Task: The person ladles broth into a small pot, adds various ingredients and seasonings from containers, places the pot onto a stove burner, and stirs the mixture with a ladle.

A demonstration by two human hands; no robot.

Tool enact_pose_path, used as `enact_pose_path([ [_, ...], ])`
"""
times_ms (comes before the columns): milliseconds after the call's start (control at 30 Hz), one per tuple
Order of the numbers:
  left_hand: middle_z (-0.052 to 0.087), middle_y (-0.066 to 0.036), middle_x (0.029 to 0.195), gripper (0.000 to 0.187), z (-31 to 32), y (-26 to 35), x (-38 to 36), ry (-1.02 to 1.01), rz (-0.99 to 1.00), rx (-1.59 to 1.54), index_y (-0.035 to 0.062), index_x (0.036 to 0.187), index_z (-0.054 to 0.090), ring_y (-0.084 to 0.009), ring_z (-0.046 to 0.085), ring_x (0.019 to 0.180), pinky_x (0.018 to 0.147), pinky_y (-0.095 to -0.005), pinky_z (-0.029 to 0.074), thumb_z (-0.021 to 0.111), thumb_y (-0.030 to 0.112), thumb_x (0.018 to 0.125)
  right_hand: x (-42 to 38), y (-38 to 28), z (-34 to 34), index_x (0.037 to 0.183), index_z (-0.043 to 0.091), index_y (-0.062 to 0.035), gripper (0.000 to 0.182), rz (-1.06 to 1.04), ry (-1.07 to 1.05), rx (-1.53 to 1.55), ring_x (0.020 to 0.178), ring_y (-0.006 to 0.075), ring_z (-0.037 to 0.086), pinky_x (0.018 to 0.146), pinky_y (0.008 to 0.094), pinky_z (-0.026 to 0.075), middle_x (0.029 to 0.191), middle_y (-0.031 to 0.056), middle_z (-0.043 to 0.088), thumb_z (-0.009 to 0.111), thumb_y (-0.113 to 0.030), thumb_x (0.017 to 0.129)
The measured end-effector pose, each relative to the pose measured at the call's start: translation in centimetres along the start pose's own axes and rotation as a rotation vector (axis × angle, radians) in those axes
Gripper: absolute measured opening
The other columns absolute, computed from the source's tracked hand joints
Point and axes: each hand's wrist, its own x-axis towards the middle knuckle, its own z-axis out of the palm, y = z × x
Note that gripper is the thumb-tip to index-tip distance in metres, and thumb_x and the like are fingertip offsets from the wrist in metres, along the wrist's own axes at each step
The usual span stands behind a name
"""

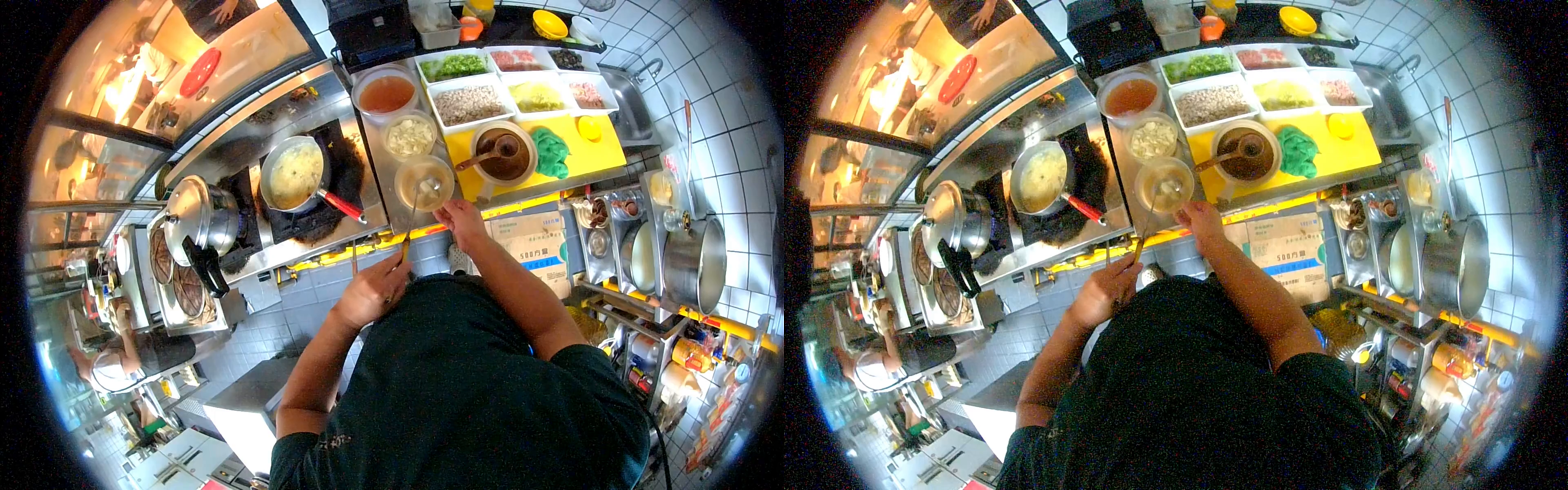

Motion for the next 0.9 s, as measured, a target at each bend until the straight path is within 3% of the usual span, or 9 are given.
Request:
enact_pose_path([
  [367, 0.063, -0.022, 0.125, 0.039, -1.6, 0.8, -0.1, -0.137, 0.084, 0.093, 0.0019, 0.121, 0.062, -0.0360, 0.070, 0.090, 0.074, -0.0404, 0.059, 0.069, 0.009, 0.084, 0.2, 0.1, 0.0, 0.109, 0.053, 0.0032, 0.018, 0.004, 0.022, 0.003, 0.096, 0.0243, 0.066, 0.090, 0.0339, 0.058, 0.103, 0.0131, 0.062, 0.061, -0.009, 0.098],
  [467, 0.061, -0.022, 0.125, 0.035, -2.0, 0.9, 0.3, -0.137, 0.136, 0.091, -0.0026, 0.117, 0.062, -0.0336, 0.069, 0.094, 0.077, -0.0370, 0.058, 0.066, 0.004, 0.084, -0.5, -0.8, 0.4, 0.108, 0.052, 0.0027, 0.018, 0.016, 0.006, -0.005, 0.096, 0.0242, 0.066, 0.091, 0.0338, 0.058, 0.103, 0.0127, 0.062, 0.061, -0.009, 0.097],
  [567, 0.062, -0.023, 0.122, 0.034, -0.6, -0.3, -0.4, -0.116, 0.039, 0.051, -0.0028, 0.118, 0.062, -0.0351, 0.068, 0.097, 0.080, -0.0384, 0.058, 0.067, 0.003, 0.085, -0.7, -0.9, 0.6, 0.105, 0.057, 0.0047, 0.017, 0.007, 0.018, 0.013, 0.094, 0.0247, 0.067, 0.085, 0.0348, 0.059, 0.103, 0.0139, 0.064, 0.064, -0.008, 0.095],
  [700, 0.064, -0.023, 0.118, 0.038, 0.2, -0.8, -0.3, 0.140, -0.091, -0.024, -0.0019, 0.121, 0.062, -0.0375, 0.068, 0.100, 0.086, -0.0408, 0.057, 0.069, -0.003, 0.083, -0.3, -0.4, 0.3, 0.106, 0.059, 0.0063, 0.020, -0.011, 0.023, 0.053, 0.094, 0.0255, 0.067, 0.084, 0.0355, 0.060, 0.104, 0.0155, 0.065, 0.065, -0.008, 0.094],
  [900, 0.066, -0.022, 0.115, 0.032, 0.1, -1.2, -0.1, 0.354, -0.298, -0.228, -0.0004, 0.117, 0.064, -0.0387, 0.067, 0.100, 0.086, -0.0390, 0.056, 0.067, -0.003, 0.086, -0.2, -0.3, 0.2, 0.110, 0.055, 0.0072, 0.026, -0.024, 0.008, 0.052, 0.096, 0.0267, 0.066, 0.086, 0.0367, 0.060, 0.106, 0.0163, 0.064, 0.066, -0.009, 0.093],
])
